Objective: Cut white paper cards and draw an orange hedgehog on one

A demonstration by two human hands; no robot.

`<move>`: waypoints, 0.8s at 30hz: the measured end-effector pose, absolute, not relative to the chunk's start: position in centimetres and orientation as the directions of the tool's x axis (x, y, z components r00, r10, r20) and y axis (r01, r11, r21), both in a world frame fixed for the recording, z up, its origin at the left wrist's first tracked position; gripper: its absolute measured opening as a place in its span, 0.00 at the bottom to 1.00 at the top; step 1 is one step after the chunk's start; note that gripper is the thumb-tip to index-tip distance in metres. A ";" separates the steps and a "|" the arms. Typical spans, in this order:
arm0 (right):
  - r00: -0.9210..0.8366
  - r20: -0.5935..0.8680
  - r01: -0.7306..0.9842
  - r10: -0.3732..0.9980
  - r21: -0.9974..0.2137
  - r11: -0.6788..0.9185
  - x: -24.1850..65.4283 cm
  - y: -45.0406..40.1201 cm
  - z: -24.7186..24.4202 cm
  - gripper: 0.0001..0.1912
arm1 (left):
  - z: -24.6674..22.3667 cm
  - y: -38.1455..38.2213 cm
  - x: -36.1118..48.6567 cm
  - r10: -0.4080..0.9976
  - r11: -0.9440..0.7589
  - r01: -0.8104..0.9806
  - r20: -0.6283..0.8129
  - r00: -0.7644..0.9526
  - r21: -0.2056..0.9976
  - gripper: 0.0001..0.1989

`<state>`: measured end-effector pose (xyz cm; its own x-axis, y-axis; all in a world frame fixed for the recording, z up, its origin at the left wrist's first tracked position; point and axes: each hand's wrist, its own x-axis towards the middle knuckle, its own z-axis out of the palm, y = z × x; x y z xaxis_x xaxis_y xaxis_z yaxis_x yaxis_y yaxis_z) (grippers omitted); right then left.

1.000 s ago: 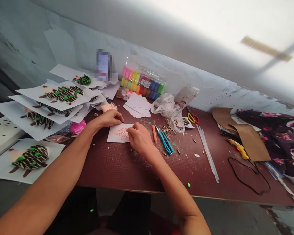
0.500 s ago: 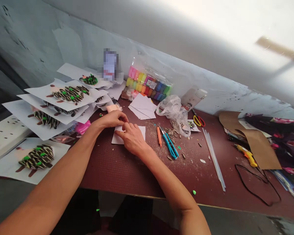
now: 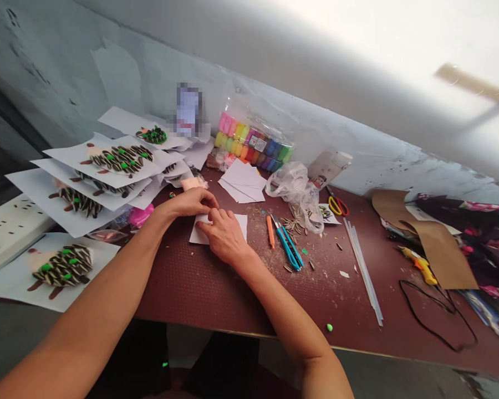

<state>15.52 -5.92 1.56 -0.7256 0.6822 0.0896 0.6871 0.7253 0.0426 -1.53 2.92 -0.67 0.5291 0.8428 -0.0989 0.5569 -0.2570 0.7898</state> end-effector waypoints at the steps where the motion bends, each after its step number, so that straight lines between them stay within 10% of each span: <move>1: -0.722 0.095 0.690 0.685 0.035 0.723 15.5 -5.9 1.4 0.14 | -0.7 2.9 -1.6 0.842 -0.254 0.553 -0.101 0.531 0.793 0.16; 24: -0.654 0.142 0.718 0.743 -0.194 0.669 16.0 -6.6 0.8 0.18 | -0.3 2.7 -2.2 0.824 -0.270 0.535 -0.095 0.558 0.800 0.20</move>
<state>15.97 -6.60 0.80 -0.6540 0.7430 0.1420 0.7177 0.6688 -0.1941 -2.16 2.70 -0.34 0.5580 0.8244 -0.0950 0.5355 -0.2702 0.8001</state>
